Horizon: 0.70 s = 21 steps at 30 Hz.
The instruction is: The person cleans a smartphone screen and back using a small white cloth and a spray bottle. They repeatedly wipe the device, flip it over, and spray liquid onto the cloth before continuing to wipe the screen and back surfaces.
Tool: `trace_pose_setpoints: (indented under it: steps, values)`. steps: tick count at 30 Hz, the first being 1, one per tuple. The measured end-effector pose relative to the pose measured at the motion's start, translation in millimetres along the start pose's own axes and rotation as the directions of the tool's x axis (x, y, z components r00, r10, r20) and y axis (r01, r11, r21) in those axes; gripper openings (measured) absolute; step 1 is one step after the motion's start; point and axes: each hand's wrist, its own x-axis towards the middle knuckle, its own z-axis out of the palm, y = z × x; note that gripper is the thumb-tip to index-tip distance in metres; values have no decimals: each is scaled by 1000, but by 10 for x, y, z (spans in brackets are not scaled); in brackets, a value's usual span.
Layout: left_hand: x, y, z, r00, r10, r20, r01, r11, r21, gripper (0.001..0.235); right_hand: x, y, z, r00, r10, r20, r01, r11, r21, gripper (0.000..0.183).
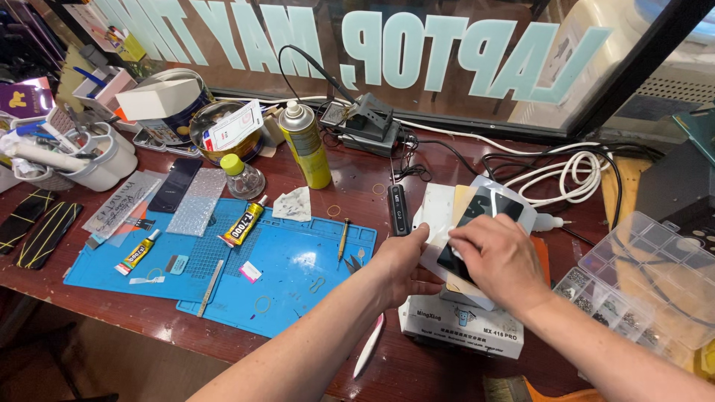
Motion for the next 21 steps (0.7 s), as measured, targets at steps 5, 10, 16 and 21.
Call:
trace_pose_setpoints:
  steps: [5,10,16,21]
  values:
    - [-10,4,13,1000,-8,-13,8,1000,-4,53,495,322,-56,983,85,-161,-104,988,-116,12]
    - [-37,12,7,1000,-6,-20,6,1000,-19,52,397,284,-1,988,103,-111,-111,991,-69,12]
    - [-31,10,-5,1000,-2,-4,2,1000,-18,54,-226,-157,-13,996,-71,60,71,997,6,14]
    - [-20,7,7,1000,-17,8,17,1000,-1,54,52,160,-26,998,-24,64,26,999,-40,13]
